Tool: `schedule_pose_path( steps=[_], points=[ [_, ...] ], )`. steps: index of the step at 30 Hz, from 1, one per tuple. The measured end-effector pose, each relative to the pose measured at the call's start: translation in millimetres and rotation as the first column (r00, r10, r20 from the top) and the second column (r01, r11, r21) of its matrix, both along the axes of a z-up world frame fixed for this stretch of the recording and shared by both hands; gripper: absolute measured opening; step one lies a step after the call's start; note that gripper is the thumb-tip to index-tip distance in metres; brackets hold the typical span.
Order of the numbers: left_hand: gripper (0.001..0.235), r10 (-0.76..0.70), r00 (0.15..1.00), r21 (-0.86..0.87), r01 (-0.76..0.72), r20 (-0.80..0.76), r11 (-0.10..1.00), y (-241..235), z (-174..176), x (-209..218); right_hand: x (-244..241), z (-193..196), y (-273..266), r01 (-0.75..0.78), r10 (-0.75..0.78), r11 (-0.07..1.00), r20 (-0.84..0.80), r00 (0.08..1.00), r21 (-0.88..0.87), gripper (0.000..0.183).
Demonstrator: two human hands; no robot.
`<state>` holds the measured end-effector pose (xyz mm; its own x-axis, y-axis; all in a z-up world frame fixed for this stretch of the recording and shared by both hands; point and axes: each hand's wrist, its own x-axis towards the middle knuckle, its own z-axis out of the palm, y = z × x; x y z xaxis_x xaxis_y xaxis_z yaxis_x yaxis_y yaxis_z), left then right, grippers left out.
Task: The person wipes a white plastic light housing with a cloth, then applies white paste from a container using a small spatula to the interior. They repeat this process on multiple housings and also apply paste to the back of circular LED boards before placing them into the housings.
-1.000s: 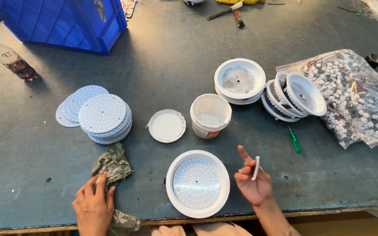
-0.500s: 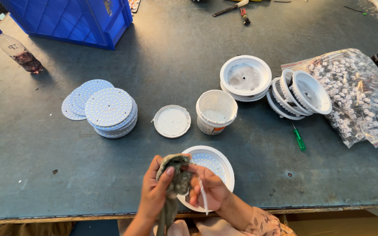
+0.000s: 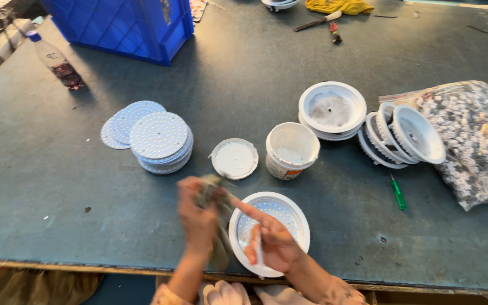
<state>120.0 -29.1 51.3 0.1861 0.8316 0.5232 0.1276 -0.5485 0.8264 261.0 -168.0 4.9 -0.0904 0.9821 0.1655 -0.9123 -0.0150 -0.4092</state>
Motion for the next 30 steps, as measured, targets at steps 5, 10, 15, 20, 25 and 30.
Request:
schedule_pose_path(
  steps=[5,10,15,20,25,30],
  points=[
    [0.031,-0.183,0.903,-0.485,0.369,0.389,0.793,39.4,-6.3,-41.4,33.0,-10.0,-4.1,0.342,-0.343,0.929,0.022,0.939,-0.142,0.047],
    [0.024,-0.098,0.701,-0.567,0.644,0.707,0.513,1.9,-28.3,-28.8,46.9,-14.6,12.8,0.426,-0.478,0.831,-0.068,0.876,-0.359,0.019],
    [0.027,-0.198,0.746,-0.561,0.623,0.636,0.545,-16.6,-21.0,-24.1,46.5,6.2,6.8,0.318,-0.411,0.893,-0.29,0.864,-0.317,0.03],
    [0.036,-0.386,0.9,-0.419,0.435,0.201,0.797,-36.2,-8.5,-7.9,33.5,24.8,3.5,0.323,-0.417,0.89,-0.289,0.862,-0.321,0.036],
    [0.035,-0.353,0.903,-0.052,0.351,-0.247,0.935,-46.1,-8.5,6.8,26.6,32.1,1.5,0.328,-0.425,0.884,-0.279,0.861,-0.334,0.037],
    [0.033,-0.303,0.952,-0.486,0.245,-0.043,0.839,-10.5,-13.8,-8.8,38.5,33.9,-6.6,0.367,-0.433,0.895,-0.301,0.85,-0.251,0.03]
  ],
)
